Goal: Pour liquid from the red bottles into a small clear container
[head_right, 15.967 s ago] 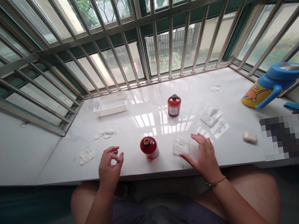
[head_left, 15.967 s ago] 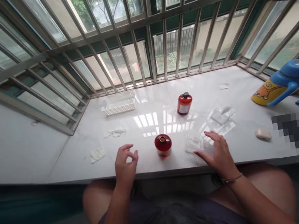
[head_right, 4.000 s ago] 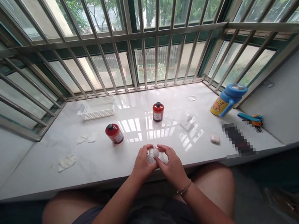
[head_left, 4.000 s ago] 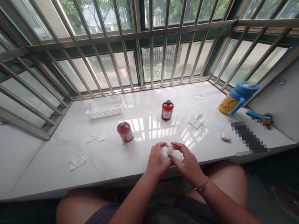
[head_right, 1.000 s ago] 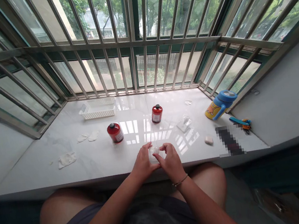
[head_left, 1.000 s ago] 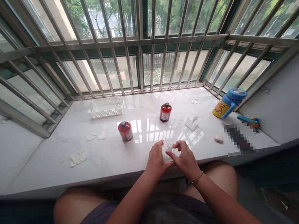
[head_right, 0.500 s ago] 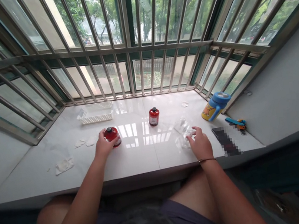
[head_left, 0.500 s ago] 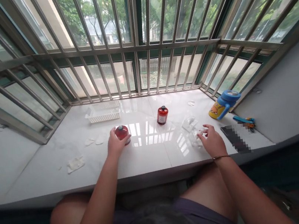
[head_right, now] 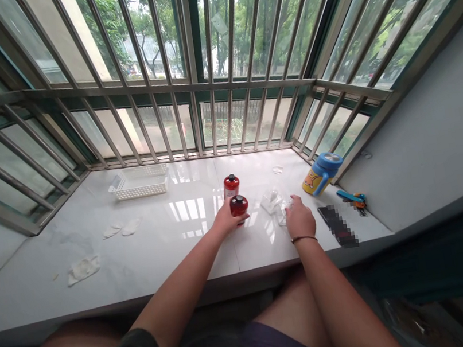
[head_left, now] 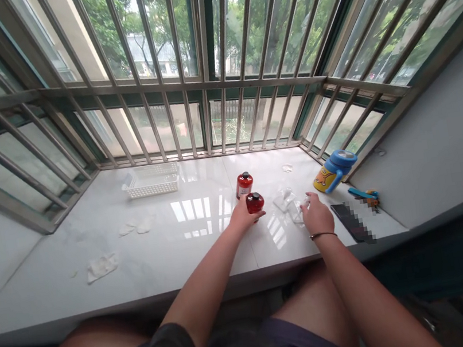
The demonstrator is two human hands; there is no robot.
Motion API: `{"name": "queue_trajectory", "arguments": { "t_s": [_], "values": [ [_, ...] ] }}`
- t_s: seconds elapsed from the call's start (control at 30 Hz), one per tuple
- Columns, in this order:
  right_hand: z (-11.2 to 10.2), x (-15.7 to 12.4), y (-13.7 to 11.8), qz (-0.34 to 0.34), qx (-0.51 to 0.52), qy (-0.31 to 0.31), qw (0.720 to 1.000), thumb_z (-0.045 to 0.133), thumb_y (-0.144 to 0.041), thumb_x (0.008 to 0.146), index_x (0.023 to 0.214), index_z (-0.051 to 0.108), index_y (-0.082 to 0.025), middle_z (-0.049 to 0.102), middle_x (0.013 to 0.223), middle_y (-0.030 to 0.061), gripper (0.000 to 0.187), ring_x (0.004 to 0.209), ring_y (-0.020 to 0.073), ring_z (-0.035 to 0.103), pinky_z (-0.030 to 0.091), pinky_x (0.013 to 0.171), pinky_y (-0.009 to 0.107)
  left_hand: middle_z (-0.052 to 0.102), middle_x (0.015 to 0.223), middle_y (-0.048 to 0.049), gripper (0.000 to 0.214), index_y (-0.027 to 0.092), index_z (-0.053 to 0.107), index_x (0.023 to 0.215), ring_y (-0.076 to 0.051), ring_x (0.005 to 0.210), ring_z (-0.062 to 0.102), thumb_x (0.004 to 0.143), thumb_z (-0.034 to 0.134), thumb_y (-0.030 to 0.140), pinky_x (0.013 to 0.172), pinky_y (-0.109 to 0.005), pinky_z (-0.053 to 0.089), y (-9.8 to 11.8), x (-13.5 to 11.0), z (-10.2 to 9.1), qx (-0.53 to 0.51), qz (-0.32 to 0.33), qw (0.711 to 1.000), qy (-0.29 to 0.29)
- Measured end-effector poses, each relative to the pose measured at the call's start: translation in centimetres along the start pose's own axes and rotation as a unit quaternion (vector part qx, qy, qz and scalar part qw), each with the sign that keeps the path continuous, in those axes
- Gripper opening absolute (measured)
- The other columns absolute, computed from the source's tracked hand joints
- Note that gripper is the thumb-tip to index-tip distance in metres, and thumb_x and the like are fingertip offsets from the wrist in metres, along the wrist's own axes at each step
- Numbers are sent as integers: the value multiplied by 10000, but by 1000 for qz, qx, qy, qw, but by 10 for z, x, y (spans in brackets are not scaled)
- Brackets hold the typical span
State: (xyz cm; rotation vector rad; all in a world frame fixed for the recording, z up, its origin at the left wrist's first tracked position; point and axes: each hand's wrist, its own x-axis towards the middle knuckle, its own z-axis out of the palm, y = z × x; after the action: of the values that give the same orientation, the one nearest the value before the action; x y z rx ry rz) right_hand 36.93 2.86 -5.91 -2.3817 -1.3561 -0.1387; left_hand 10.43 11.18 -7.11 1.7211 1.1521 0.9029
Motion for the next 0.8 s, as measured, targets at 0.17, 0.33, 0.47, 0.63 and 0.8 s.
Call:
{"name": "queue_trajectory", "arguments": {
  "t_s": [0.17, 0.33, 0.47, 0.63, 0.8],
  "values": [
    [6, 11, -9, 30, -32, 12, 999, 575, -296, 1051, 1483, 532, -199, 778, 1088, 167, 445, 1043, 310, 745, 509, 804, 351, 466, 1651, -245, 1105, 185, 419, 1592, -432, 1550, 443, 709, 976, 549, 1269, -584, 379, 5, 1, 30, -36, 86, 994, 63],
    [18, 29, -19, 51, -37, 10, 998, 553, -319, 1065, 1493, 514, -219, 779, 1109, 175, 441, 1062, 324, 754, 536, 807, 366, 464, 1638, -249, 747, 176, 382, 1598, -392, 1566, 425, 1006, 674, 524, 1272, -575, 369, -4, 13, 12, -34, 50, 972, 227],
    [26, 47, -25, 52, -28, 7, 998, 559, -332, 1066, 1491, 514, -239, 783, 1146, 164, 438, 1071, 317, 752, 541, 814, 366, 436, 1665, -236, 926, 193, 377, 1599, -406, 1596, 377, 859, 865, 462, 1289, -562, 347, -4, 49, -10, 15, 37, 981, 188],
    [34, 70, -29, 46, -11, 6, 999, 570, -332, 1059, 1494, 524, -251, 790, 1170, 147, 445, 1072, 310, 748, 536, 814, 360, 467, 1636, -250, 994, 176, 433, 1560, -422, 1551, 424, 761, 954, 457, 1258, -560, 385, 5, 92, -17, 61, 52, 993, 88],
    [46, 84, -39, 13, 17, 0, 1000, 583, -343, 1054, 1507, 530, -284, 799, 1149, 123, 460, 1018, 292, 755, 523, 794, 347, 627, 1433, -154, 656, 220, 574, 1406, -324, 1314, 632, 835, 875, 336, 1154, -485, 504, 3, 108, -17, 78, 74, 993, 40]
  ]
}}
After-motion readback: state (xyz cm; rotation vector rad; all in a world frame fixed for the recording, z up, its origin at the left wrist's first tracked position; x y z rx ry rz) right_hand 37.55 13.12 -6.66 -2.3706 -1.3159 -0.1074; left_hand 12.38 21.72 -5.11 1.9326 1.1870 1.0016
